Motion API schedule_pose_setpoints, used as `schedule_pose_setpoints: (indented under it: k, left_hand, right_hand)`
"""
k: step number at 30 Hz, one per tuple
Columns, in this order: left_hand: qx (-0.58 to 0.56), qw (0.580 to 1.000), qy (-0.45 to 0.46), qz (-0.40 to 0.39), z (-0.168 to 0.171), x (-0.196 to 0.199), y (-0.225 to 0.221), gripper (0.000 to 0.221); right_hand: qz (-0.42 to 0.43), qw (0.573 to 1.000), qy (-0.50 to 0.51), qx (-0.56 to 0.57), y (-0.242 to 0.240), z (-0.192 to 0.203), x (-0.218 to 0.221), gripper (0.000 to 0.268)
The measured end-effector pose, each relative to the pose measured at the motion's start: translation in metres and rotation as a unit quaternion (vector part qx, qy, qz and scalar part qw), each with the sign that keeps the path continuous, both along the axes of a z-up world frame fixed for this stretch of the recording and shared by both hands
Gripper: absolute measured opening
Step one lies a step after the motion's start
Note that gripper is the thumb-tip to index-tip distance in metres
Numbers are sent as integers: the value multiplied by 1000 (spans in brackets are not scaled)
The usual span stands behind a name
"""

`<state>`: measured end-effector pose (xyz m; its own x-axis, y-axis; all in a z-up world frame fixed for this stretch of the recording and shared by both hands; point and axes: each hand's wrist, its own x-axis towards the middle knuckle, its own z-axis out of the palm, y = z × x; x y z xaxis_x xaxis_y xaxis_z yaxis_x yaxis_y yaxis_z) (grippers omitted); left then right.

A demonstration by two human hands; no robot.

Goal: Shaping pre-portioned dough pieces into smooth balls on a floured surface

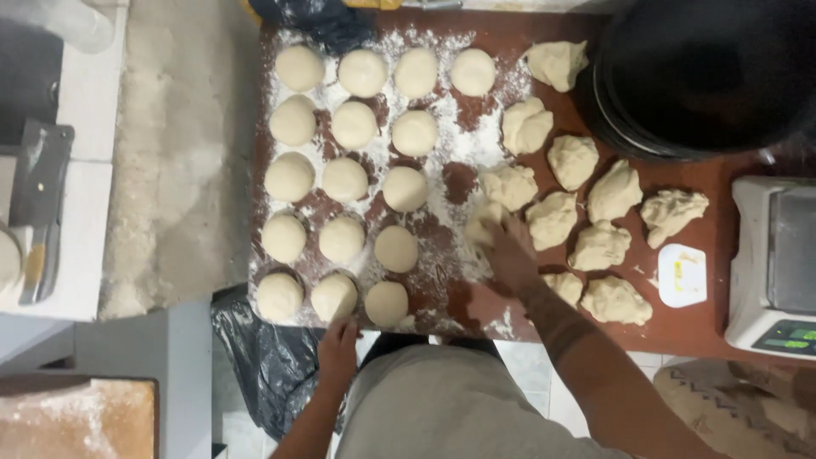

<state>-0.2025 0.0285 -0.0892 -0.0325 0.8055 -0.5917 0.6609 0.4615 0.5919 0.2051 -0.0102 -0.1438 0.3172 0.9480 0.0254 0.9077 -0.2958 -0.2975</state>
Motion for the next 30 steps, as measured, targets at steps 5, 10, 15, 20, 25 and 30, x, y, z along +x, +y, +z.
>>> schedule_pose_setpoints:
  k: [5, 10, 15, 20, 25, 30]
  left_hand:
    - [67, 988, -140, 17, 14, 30, -7, 25]
    - [83, 984, -154, 41, -13, 42, -24, 20]
    - [69, 983, -167, 14, -14, 89, -21, 20]
    - [-105, 950, -276, -102, 105, 171, -7, 83]
    - [-70, 956, -267, -96, 67, 216, 10, 83]
    - [-35, 973, -225, -45, 59, 224, 12, 84]
  right_hand:
    - [-57, 984, 158, 63, 27, 11, 1, 51]
    - [-30, 996, 79, 40, -36, -70, -32, 51]
    - [23, 986, 162, 4, -31, -6, -34, 60]
    - [71, 936, 344, 16, -40, 51, -14, 82]
    - [-80, 904, 421, -6, -40, 105, -44, 52]
    - [-426, 605, 671, 57, -15, 218, -98, 64]
